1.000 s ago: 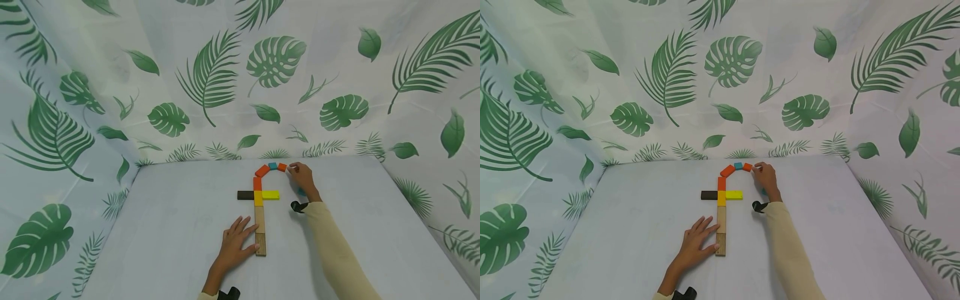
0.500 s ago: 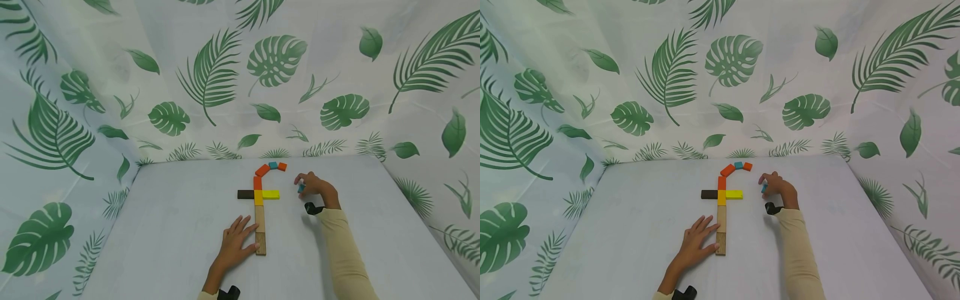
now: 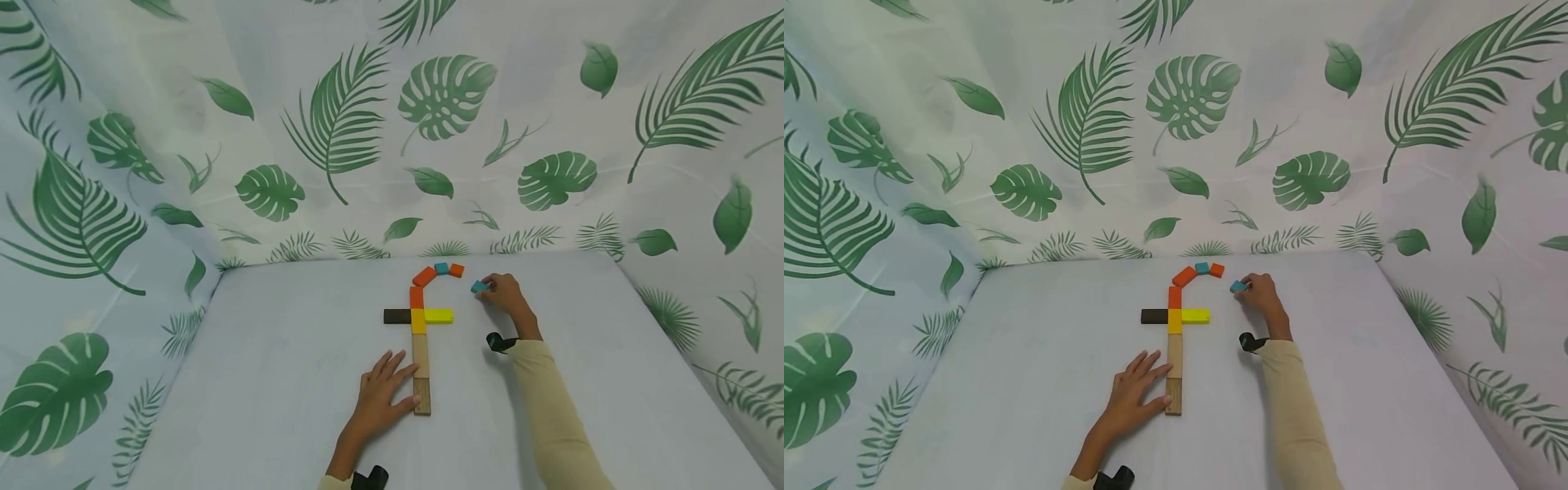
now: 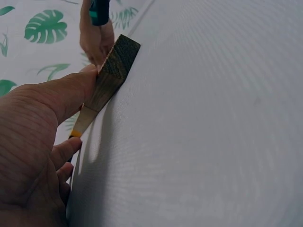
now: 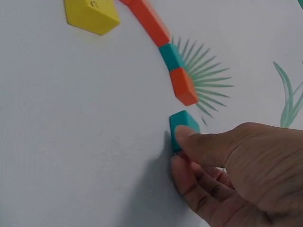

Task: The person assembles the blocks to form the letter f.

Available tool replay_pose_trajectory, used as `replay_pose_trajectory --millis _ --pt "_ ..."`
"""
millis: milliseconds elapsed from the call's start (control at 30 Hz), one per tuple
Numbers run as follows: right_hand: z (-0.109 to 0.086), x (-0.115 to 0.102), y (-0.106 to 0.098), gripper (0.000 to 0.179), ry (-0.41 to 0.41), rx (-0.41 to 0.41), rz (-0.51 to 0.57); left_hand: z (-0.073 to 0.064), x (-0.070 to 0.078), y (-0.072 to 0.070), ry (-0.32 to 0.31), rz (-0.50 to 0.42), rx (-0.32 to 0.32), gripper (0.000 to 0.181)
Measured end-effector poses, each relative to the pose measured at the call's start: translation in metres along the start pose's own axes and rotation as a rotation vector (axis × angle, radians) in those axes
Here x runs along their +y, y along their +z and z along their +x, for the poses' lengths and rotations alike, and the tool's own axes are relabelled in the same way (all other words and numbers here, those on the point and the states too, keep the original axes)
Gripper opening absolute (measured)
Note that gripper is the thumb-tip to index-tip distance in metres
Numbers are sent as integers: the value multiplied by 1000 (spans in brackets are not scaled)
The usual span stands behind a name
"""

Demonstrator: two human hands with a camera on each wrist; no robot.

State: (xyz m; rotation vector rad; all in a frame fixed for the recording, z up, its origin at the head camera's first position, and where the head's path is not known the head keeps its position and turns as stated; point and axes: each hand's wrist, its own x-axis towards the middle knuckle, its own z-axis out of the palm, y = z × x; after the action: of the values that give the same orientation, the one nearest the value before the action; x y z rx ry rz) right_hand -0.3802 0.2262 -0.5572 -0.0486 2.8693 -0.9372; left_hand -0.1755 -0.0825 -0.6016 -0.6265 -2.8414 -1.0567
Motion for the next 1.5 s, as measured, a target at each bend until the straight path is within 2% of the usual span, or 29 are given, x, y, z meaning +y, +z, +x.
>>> replay_pose_trajectory --millis 100,267,400,600,1033,1500 --pt "3 1 2 43 -8 35 19 0 0 -2 -1 -4 0 56" --pt "6 0 12 41 41 163 103 1 1 -3 8 0 3 56" --pt "7 -2 18 40 29 210 104 1 2 -3 12 7 3 55" --pt "9 -9 19 37 3 218 99 3 3 -4 7 16 3 56" --pt "8 -14 23 36 28 249 51 0 3 -3 23 4 23 55" --pt "12 -13 27 38 70 228 10 -1 1 -1 38 18 40 54"
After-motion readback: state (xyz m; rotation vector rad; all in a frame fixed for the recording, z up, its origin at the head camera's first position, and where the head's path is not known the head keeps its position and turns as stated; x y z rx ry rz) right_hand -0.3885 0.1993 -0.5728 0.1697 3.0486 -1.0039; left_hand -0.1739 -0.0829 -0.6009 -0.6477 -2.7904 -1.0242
